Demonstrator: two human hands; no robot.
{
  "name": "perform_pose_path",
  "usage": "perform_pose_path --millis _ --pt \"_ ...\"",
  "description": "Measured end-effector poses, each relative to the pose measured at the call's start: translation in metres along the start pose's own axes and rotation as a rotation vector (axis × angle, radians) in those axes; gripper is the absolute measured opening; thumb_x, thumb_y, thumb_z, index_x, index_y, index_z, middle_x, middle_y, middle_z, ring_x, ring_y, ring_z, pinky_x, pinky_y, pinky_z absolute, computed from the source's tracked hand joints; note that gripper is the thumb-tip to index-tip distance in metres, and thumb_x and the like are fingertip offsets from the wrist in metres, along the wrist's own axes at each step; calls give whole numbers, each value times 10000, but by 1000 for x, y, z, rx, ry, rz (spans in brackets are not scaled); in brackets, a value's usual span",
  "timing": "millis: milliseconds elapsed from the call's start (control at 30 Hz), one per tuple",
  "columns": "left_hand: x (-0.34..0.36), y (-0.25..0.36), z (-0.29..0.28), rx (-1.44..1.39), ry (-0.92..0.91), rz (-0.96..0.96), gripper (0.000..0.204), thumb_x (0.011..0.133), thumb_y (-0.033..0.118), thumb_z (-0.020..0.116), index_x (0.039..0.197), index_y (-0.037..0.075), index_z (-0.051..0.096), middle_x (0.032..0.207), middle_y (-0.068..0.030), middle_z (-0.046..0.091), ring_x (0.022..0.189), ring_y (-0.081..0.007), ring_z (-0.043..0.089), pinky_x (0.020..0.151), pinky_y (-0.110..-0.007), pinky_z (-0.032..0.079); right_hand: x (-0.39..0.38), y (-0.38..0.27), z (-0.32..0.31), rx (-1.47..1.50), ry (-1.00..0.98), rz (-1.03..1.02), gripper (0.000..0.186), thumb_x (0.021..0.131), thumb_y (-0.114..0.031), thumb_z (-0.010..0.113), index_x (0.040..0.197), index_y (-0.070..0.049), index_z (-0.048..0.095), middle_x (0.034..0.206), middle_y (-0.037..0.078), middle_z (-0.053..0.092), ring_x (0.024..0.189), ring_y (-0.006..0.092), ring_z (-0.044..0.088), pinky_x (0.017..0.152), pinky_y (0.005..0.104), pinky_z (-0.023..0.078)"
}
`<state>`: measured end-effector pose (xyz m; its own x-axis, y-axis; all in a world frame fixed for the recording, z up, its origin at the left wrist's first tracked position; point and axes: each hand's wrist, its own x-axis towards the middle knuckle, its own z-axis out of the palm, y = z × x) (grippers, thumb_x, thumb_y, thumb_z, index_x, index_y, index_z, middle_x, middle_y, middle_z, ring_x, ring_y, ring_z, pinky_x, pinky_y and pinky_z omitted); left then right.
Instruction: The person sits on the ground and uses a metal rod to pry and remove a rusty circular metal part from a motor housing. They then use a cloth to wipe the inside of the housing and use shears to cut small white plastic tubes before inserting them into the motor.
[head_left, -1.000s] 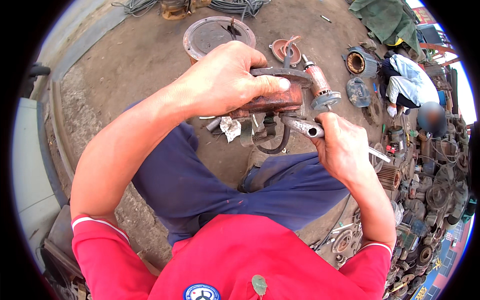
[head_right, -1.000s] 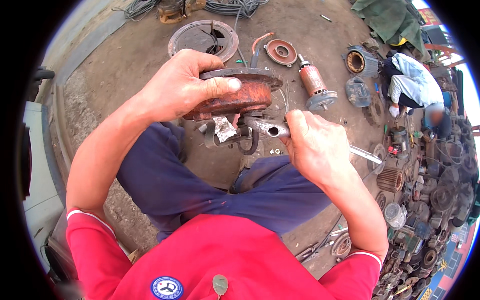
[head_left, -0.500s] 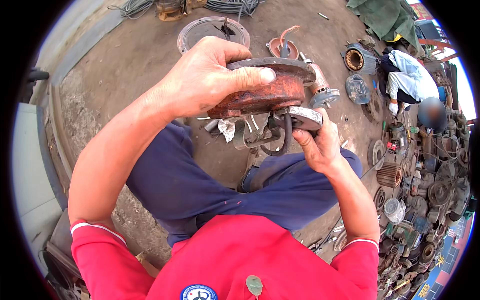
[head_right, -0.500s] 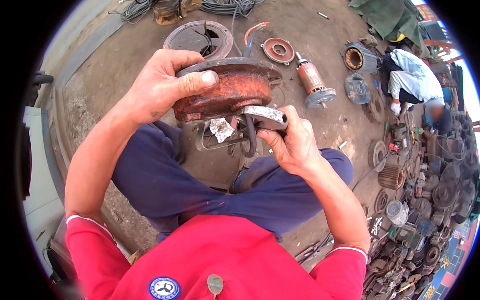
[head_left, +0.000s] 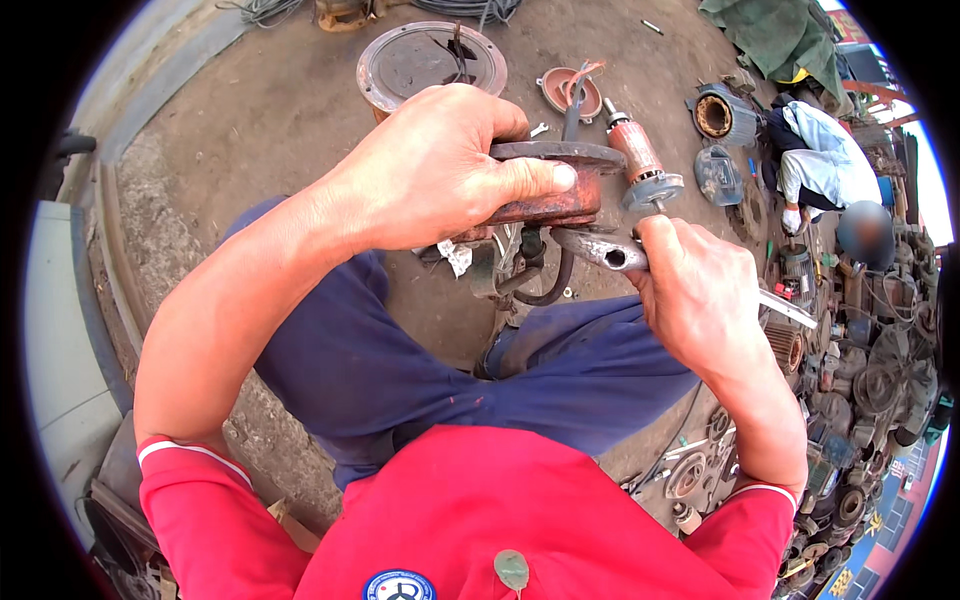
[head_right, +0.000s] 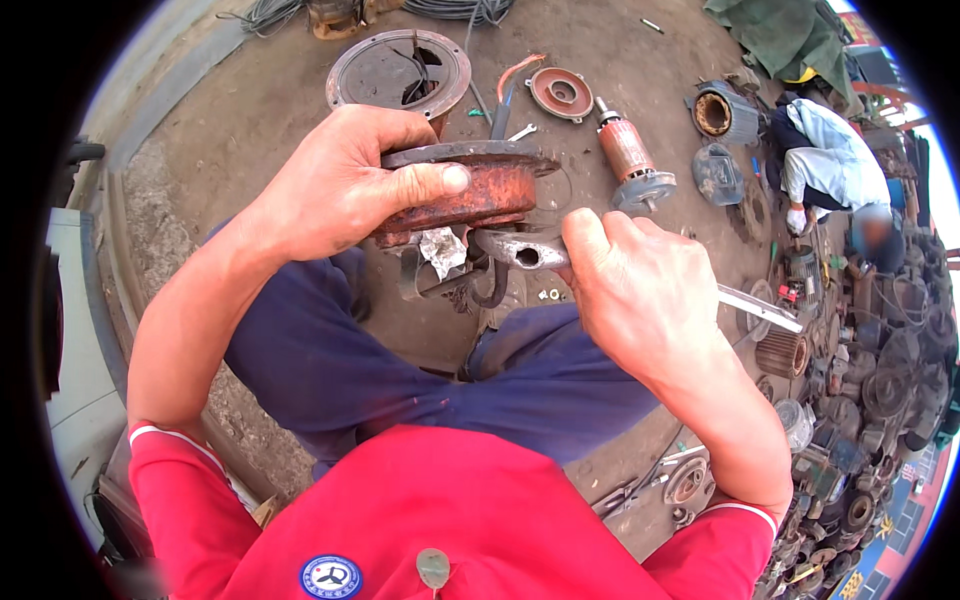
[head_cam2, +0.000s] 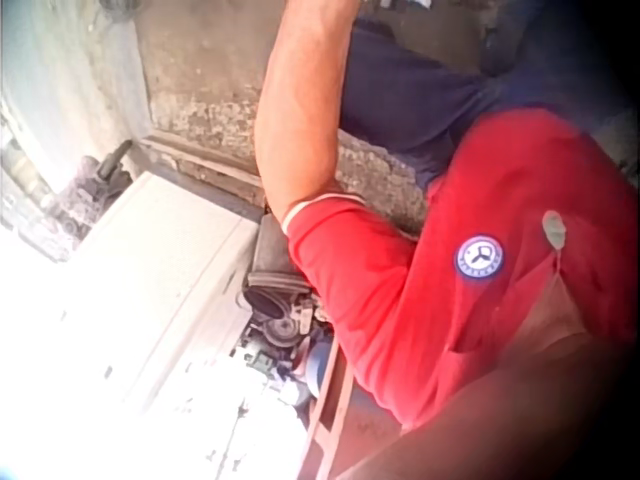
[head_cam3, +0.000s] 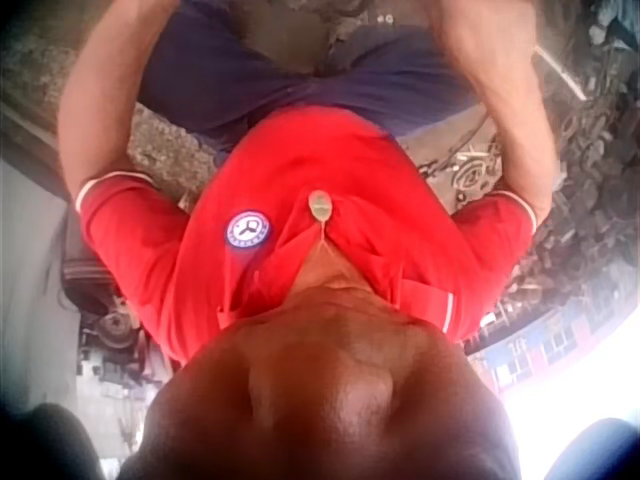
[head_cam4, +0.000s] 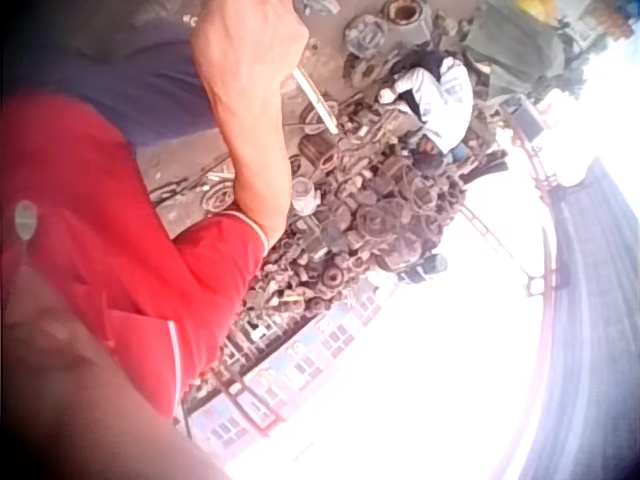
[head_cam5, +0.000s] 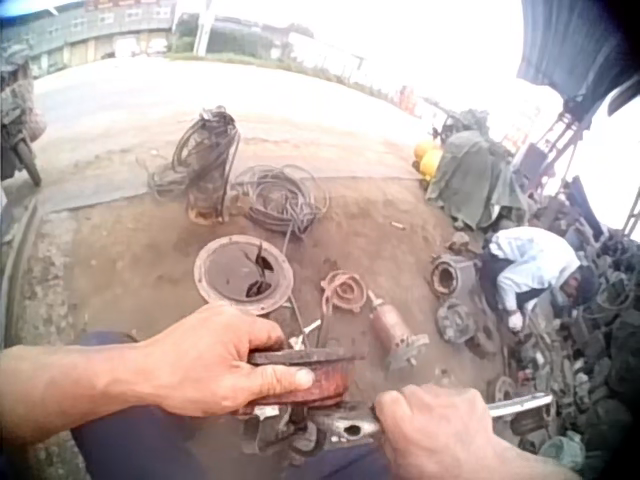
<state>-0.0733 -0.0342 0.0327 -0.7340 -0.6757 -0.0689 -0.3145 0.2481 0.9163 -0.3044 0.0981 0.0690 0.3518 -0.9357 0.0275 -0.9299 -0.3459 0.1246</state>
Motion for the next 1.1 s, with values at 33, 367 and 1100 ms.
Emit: perform_pose_path --millis 33,367,1100 --pt "-1 2 -1 -7 -15 -35 351 915 321 735 876 -21 668 657 3 577 573 -55 538 487 -247 430 3 -1 -4 -41 -35 -9 292 768 -206 754 886 -82 517 703 67 556 660 276 630 533 417 490" --pt "-16 -4 4 -277 115 106 336 899 297 750 797 -16 679 582 -18 586 518 -71 543 458 -261 407 -9 22 41 526 193 -33 352 780 -184 806 974 -33 554 664 113 631 582 334 646 503 399 484" --pt "-7 -5 -2 -51 35 26 355 903 320 743 881 -27 670 680 5 581 618 -52 520 519 -254 419 -12 11 9 197 70 1 305 775 -175 768 927 -67 526 688 83 564 630 302 620 531 412 474"
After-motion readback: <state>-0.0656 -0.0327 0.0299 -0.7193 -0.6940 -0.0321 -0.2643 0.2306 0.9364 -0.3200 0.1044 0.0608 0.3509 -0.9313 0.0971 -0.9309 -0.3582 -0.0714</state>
